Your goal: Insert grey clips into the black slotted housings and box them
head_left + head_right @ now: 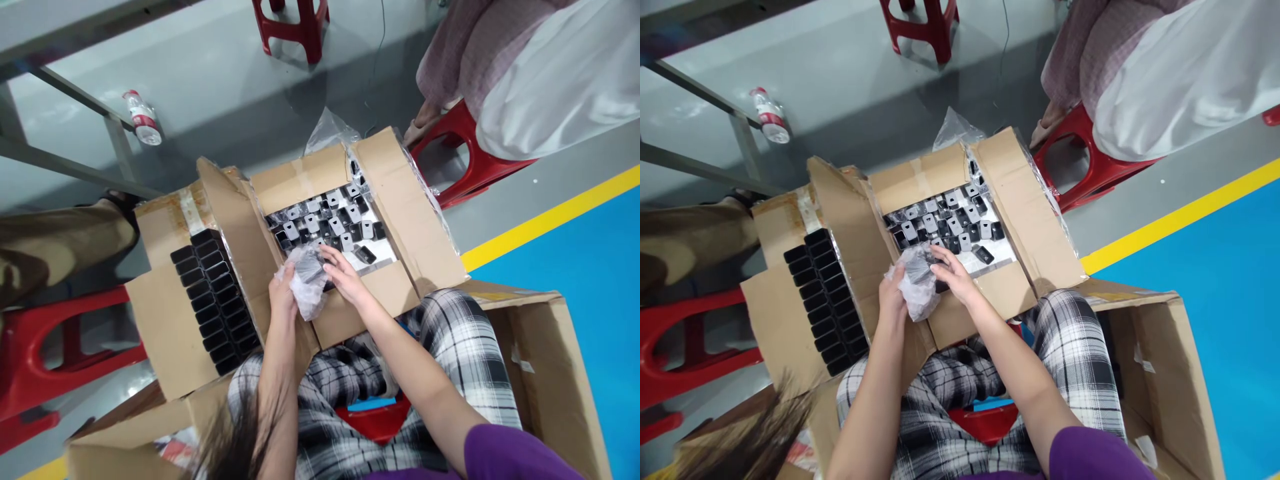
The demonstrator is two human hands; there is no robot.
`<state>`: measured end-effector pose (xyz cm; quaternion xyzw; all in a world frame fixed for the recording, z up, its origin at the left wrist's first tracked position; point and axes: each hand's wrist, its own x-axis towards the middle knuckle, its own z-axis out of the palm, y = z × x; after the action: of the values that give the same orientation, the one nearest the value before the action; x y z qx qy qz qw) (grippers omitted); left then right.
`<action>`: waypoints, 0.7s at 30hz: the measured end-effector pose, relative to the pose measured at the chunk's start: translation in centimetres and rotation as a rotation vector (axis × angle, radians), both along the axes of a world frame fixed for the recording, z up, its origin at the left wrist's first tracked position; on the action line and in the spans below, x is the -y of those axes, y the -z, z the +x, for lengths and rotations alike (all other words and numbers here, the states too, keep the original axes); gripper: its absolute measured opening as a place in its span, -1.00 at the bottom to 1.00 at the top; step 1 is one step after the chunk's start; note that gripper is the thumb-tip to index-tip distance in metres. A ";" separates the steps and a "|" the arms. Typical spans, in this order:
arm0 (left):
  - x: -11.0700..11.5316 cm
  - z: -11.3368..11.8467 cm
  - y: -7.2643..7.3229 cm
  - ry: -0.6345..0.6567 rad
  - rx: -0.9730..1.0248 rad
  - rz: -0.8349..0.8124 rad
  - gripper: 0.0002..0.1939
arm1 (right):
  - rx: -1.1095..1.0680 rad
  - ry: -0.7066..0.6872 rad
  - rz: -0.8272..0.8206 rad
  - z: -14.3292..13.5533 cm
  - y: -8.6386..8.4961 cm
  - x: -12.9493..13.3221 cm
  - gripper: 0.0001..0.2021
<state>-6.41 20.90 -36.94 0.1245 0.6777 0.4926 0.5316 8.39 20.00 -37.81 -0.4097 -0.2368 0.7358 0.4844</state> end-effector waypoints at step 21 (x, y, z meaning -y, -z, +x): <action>2.1 0.9 -0.2 0.129 -0.079 -0.017 -0.36 | 0.267 0.005 0.081 -1.6 -0.1 2.0 -0.38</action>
<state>-5.52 18.76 -36.78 0.1825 0.6929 0.4462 0.5361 6.78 17.98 -37.70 -0.4847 -0.3277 0.6632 0.4668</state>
